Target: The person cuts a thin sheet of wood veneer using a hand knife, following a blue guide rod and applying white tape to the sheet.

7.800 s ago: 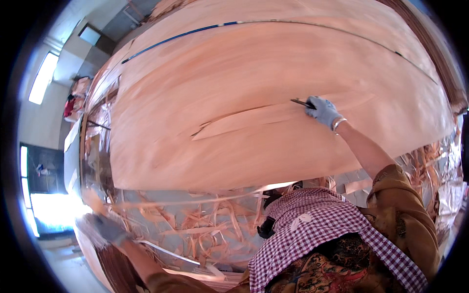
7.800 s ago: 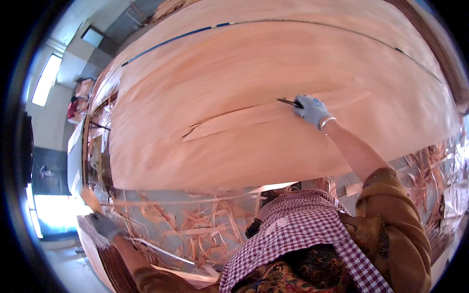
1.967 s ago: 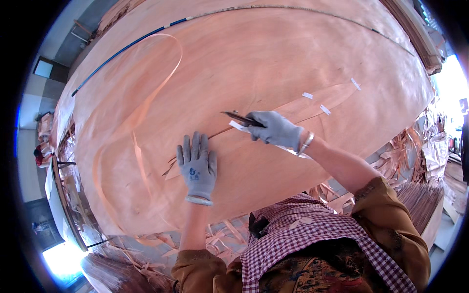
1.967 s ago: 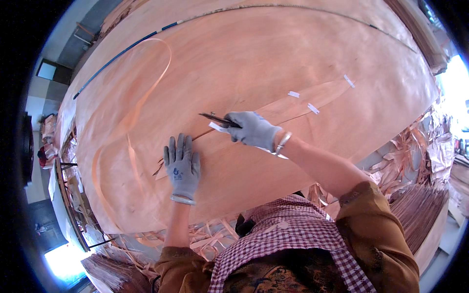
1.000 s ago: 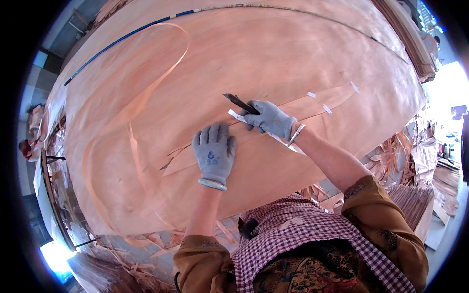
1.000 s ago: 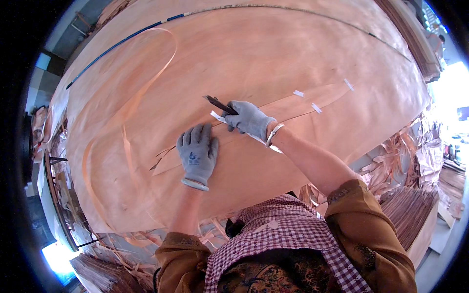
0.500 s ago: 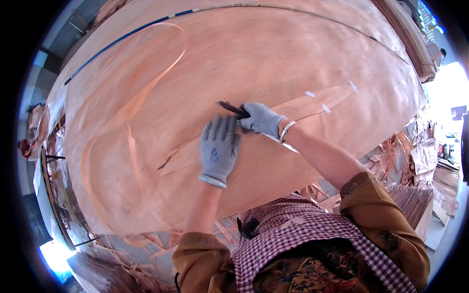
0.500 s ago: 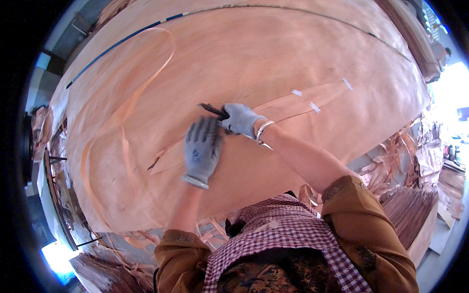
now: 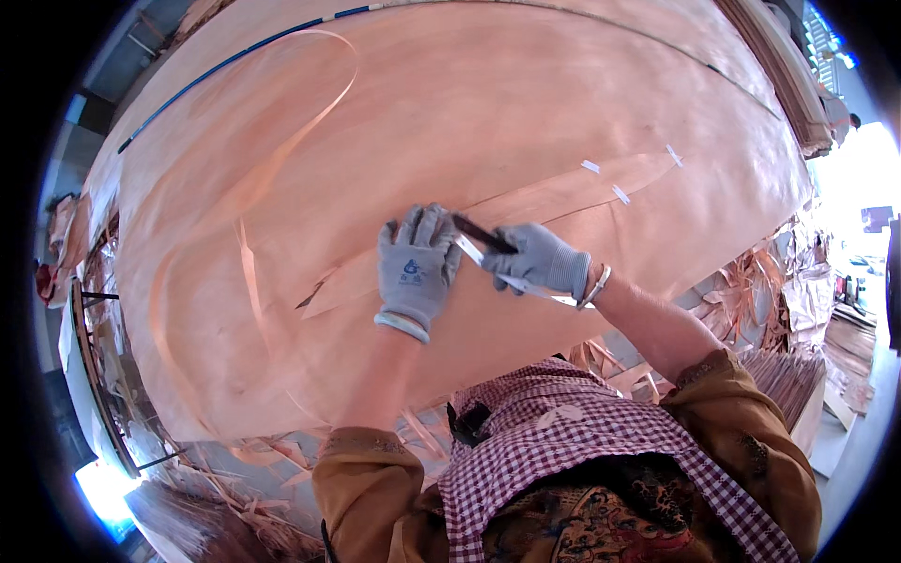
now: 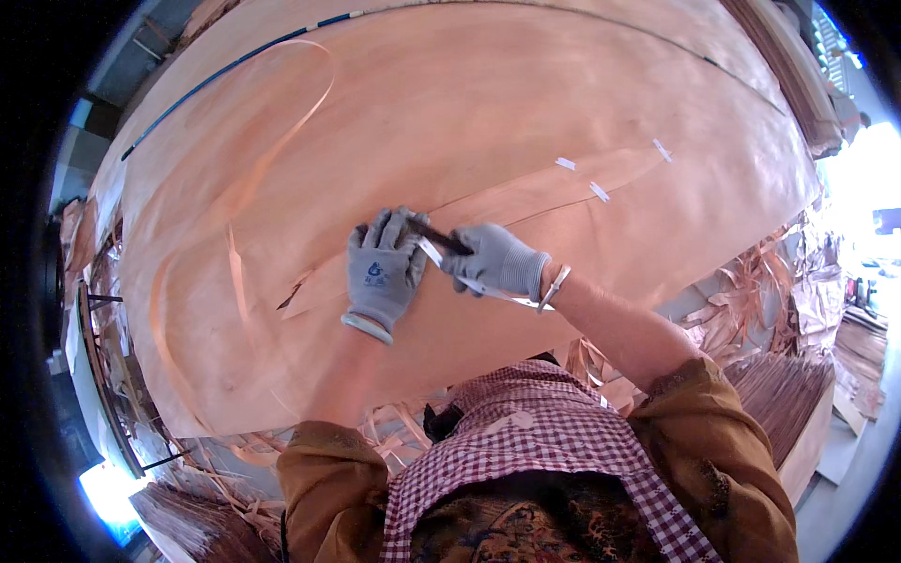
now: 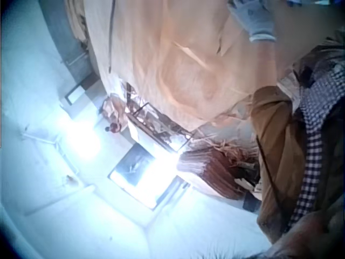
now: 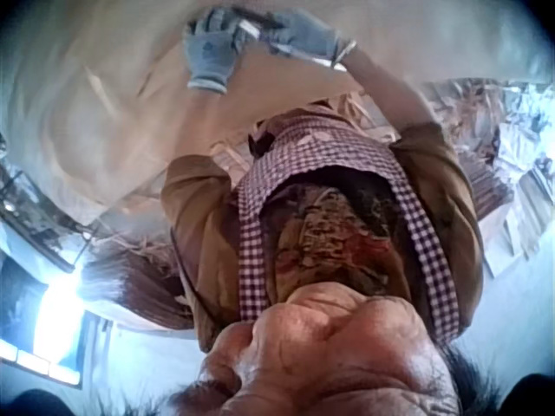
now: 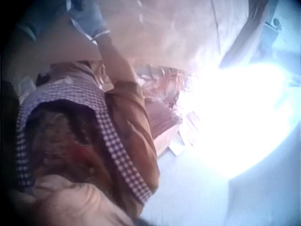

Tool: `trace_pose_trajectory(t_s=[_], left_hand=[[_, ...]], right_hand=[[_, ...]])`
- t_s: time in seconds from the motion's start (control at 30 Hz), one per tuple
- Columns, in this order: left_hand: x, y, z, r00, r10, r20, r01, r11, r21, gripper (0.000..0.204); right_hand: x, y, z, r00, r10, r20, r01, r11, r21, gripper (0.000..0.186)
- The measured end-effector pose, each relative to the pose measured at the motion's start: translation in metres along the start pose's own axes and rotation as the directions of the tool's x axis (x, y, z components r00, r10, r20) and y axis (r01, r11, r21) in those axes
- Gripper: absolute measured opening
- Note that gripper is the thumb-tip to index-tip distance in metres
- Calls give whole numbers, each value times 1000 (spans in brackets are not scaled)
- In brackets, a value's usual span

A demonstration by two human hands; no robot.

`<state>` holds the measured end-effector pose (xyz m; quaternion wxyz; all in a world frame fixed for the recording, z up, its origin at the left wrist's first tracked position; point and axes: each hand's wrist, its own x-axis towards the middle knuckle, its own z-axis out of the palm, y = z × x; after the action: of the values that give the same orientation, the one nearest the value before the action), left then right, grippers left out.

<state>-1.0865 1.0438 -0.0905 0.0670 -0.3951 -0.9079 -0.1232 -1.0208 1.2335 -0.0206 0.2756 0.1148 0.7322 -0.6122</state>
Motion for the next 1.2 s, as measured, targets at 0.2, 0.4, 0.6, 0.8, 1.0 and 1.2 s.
trace_pose_trajectory(t_s=[0.2,0.4,0.6,0.8,1.0,1.2], left_hand=[[-5,9,1,996,-28,-79,27,1000,-9,44],[-26,46,4,998,64,3,-62,984,-165,47],[-27,43,6,995,49,91,-41,995,-88,48],[-35,32,-15,975,53,216,-32,995,-99,53],[-134,-37,-38,923,-349,-159,327,933,-151,42],[-122,-42,-41,978,-190,-83,182,979,-93,44]], right_hand=[[12,32,-20,998,35,-61,-36,999,-21,21],[15,36,-13,986,81,-144,-97,989,-109,22],[-3,30,1,994,80,-71,-93,971,-221,21],[19,9,56,902,-425,78,427,846,-320,24],[62,-44,98,975,-95,200,118,987,-106,22],[88,-25,113,999,-11,31,23,907,-421,28]])
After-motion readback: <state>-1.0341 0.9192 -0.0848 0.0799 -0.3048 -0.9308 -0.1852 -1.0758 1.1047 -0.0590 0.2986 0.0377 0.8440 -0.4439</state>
